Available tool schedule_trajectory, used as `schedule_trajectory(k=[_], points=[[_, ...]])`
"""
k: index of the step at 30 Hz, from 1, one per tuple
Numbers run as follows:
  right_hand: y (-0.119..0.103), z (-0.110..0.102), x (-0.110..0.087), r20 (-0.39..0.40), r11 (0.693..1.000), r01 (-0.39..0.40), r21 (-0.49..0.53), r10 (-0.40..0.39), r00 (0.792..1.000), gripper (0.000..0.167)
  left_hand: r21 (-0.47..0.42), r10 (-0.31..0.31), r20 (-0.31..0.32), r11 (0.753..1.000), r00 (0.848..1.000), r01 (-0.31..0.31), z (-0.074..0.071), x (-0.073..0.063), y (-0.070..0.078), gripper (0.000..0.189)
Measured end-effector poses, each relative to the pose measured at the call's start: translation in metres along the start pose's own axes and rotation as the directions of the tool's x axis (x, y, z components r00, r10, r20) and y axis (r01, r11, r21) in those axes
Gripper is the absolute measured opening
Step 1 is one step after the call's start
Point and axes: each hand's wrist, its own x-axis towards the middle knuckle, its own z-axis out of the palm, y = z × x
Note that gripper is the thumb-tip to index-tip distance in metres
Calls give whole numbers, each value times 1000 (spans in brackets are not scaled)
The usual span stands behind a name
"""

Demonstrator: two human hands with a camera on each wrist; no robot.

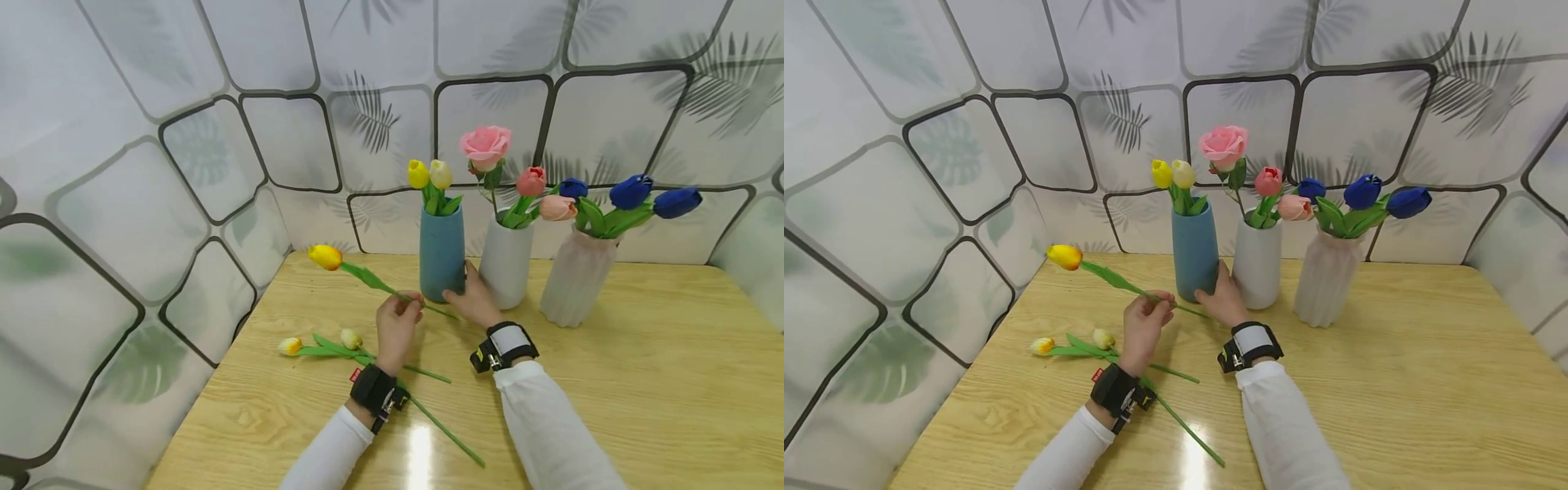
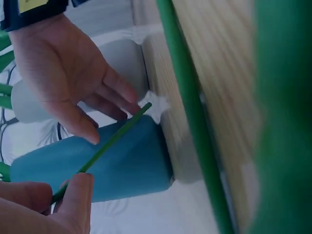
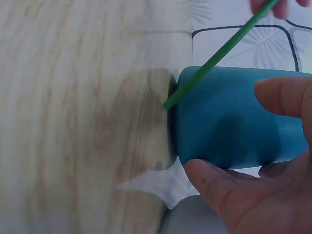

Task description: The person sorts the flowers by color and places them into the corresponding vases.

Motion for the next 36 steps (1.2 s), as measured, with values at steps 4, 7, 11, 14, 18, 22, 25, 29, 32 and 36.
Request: schedule_trajectory(k=[4, 7, 11, 14, 18, 22, 25, 29, 32, 36], points=[[4, 3, -2, -13, 999, 15, 30, -14, 1000, 83, 175, 126, 14, 976, 992, -126, 2, -4, 4, 22], [9, 7, -3, -25, 998, 42, 53, -41, 999, 82, 243, 154, 72, 956, 985, -167, 4, -9, 8, 30], [15, 12, -3, -30, 995, 75, 66, -73, 997, 81, 330, 213, 131, 912, 968, -245, 4, -11, 14, 37], [15, 12, -3, -27, 995, 80, 54, -79, 997, 81, 324, 314, 145, 881, 938, -345, 5, -6, 21, 35], [14, 11, -3, -27, 998, 54, 41, -53, 998, 81, 280, 479, 149, 818, 865, -502, 6, 4, 32, 32], [14, 11, -3, -26, 999, 29, 27, -28, 999, 80, 271, 634, 135, 715, 761, -644, 8, 12, 46, 33], [14, 12, -2, -38, 999, 40, -3, -40, 998, 79, 230, 724, 124, 644, 678, -730, 10, 17, 55, 34], [11, 14, -3, -75, 997, 68, -33, -71, 995, 80, 206, 796, 119, 565, 594, -799, 14, 27, 63, 33], [8, 13, -3, -98, 997, 78, -23, -80, 992, 82, 219, 821, 123, 526, 558, -822, 18, 35, 67, 32], [5, 12, -1, -115, 998, 70, -1, -69, 991, 82, 238, 816, 143, 520, 559, -820, 23, 47, 73, 31]])
